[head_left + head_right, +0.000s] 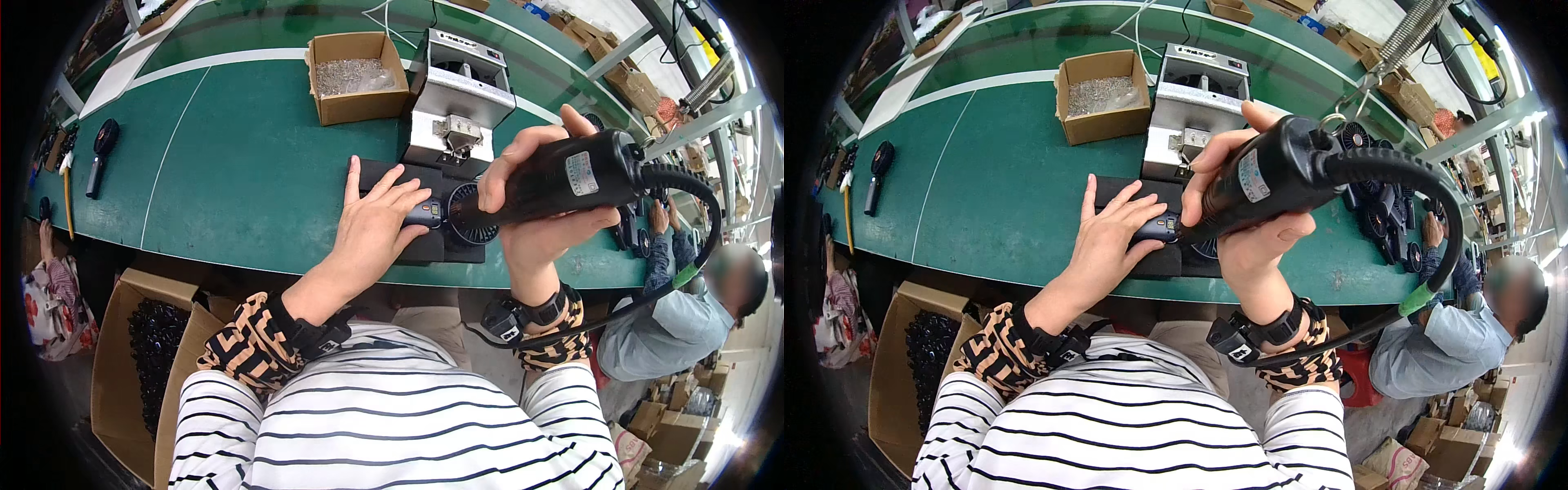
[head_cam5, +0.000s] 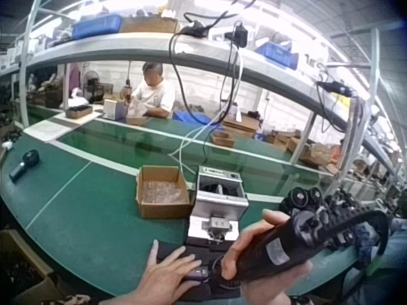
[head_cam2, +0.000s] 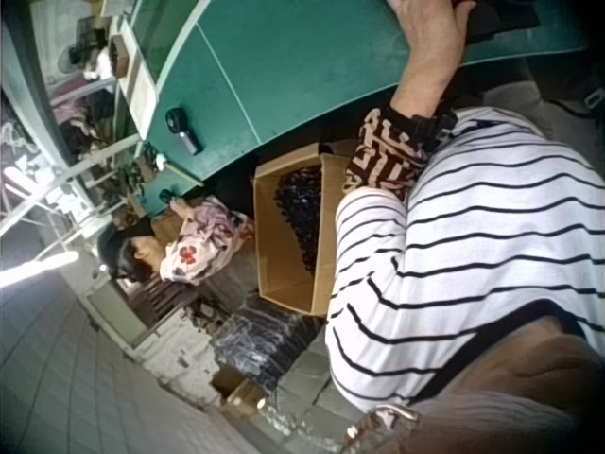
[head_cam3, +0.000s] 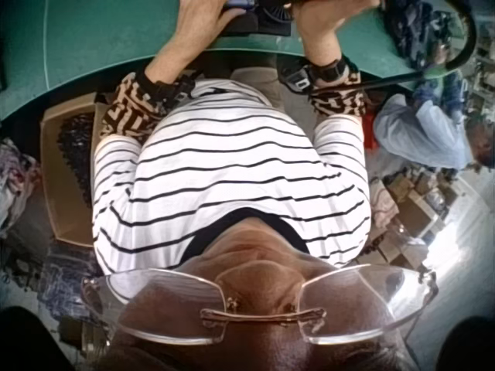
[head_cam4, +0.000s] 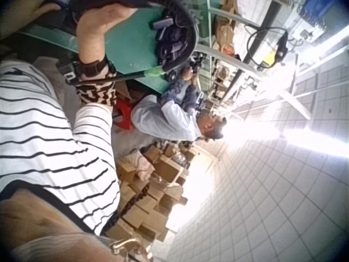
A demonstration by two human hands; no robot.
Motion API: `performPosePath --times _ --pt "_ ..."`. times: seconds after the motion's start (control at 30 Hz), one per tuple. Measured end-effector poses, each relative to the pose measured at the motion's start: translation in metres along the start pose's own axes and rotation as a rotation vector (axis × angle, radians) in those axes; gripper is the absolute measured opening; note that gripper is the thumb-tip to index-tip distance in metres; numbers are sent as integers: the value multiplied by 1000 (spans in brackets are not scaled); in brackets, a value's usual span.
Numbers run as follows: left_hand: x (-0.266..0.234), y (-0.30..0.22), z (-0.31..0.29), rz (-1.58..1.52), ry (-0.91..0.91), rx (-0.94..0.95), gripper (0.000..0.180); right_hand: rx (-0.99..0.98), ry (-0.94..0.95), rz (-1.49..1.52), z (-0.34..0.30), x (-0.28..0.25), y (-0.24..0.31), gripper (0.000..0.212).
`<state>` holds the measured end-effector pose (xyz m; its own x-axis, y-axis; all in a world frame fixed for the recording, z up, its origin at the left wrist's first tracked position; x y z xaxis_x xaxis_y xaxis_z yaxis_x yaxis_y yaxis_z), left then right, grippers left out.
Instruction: Assemble small portable electric fans using an electric screwdriver.
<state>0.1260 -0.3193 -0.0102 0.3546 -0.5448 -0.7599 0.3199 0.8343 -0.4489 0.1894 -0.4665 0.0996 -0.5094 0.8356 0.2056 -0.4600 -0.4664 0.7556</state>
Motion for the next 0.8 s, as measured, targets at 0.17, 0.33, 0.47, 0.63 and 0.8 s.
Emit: performPosePath --times 0.17,0.33,0.47,0.63,0.8 --pt "1 1 0 -19 -21 -5 50 -5 -3 -13 -4 -1 -7 104" --pt "2 1 0 -30 -28 -7 49 20 -33 -1 -9 -4 -15 104" --pt "2 -1 0 -18 -28 1 50 25 -22 72 -15 -8 -20 101" --pt "-1 -2 0 -7 -17 5 51 -61 72 108 -19 -3 -18 95" --pt "-3 -6 1 35 -4 19 50 -104 185 131 -20 -6 -17 92"
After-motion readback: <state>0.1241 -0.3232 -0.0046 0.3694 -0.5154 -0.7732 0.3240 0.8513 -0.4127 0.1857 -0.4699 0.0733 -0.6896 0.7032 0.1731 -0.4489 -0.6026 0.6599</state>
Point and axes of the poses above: each hand's wrist, its own z-axis towards the middle knuckle, its own x-axis out of the palm, y = z × x, the point moved 1 cm from there along z, towards the middle knuckle, and after that the axes turned 3 degrees about z, right-handed, at the moved point
